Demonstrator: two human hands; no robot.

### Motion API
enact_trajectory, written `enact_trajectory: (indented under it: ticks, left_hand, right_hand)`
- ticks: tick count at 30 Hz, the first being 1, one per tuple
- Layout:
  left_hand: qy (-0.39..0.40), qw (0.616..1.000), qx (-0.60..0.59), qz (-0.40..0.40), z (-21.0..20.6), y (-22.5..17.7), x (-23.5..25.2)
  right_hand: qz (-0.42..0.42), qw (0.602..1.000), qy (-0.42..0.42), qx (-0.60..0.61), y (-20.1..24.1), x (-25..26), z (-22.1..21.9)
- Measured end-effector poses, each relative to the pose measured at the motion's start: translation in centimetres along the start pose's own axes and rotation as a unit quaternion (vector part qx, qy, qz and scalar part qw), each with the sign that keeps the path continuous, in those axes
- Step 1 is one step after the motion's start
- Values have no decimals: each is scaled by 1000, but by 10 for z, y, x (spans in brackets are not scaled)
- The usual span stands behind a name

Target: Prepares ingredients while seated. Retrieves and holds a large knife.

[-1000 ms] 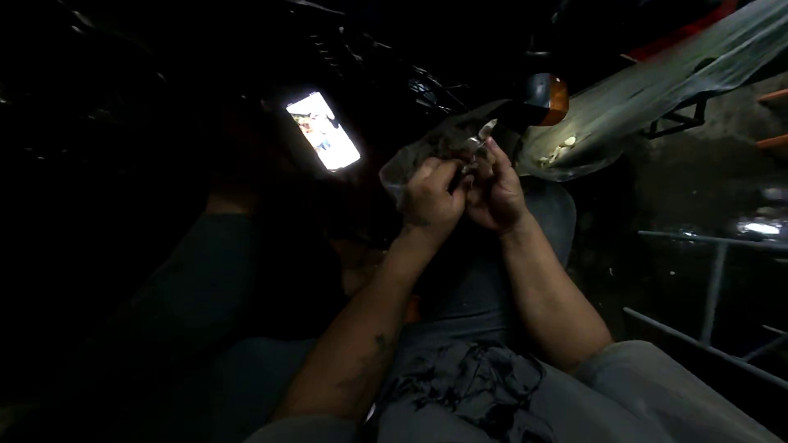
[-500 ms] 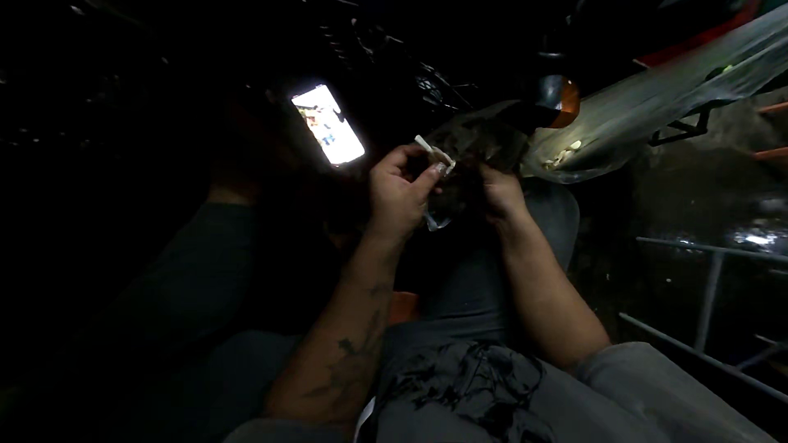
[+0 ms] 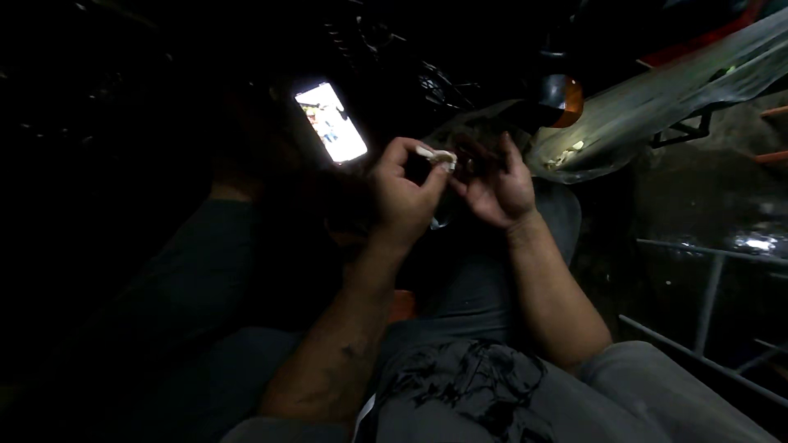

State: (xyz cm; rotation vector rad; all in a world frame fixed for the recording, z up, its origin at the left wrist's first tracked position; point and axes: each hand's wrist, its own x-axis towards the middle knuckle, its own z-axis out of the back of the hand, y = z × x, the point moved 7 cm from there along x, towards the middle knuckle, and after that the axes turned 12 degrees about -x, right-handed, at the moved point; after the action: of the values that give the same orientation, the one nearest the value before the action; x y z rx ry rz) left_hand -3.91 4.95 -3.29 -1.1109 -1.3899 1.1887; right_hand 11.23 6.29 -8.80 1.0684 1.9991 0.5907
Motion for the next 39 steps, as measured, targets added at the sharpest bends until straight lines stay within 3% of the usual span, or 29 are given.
enact_trajectory:
  ticks: [4, 7, 9, 12, 16, 21, 29, 32, 36, 39]
  left_hand:
    - [117, 966, 201, -111, -40, -9, -19]
    - [202, 960, 181, -77, -46, -10, -21]
    - [194, 968, 144, -73, -34, -18, -14]
    - [151, 955, 224, -122, -15, -28, -1]
    - [197, 918, 310, -151, -16, -16, 2]
    - [196, 921, 309, -136, -17, 0, -4]
    - [254, 900, 327, -139, -23, 3, -9]
    - [237, 915, 297, -135, -21, 7, -10]
    - [184, 957, 219, -56, -9, 10, -5]
    - [194, 948, 247, -56, -13, 14, -6]
  right_hand:
    - [-12, 999, 45, 13, -5, -3, -8]
    - [-19, 998, 55, 30, -5, -4, -6]
    - [2, 996, 73, 44, -1, -6, -6]
    - [25, 990, 116, 73, 2, -6, -12]
    - [7, 990, 142, -3, -2, -4, -15]
    - [-6, 993, 91, -80, -6, -7, -8]
    - [-55, 987, 91, -118, -15, -9, -11]
    - [-63, 986, 61, -139, -14, -9, -9]
    - [-55, 989, 13, -136, -13, -7, -5]
    - [-69, 986, -39, -148, -18, -8, -4]
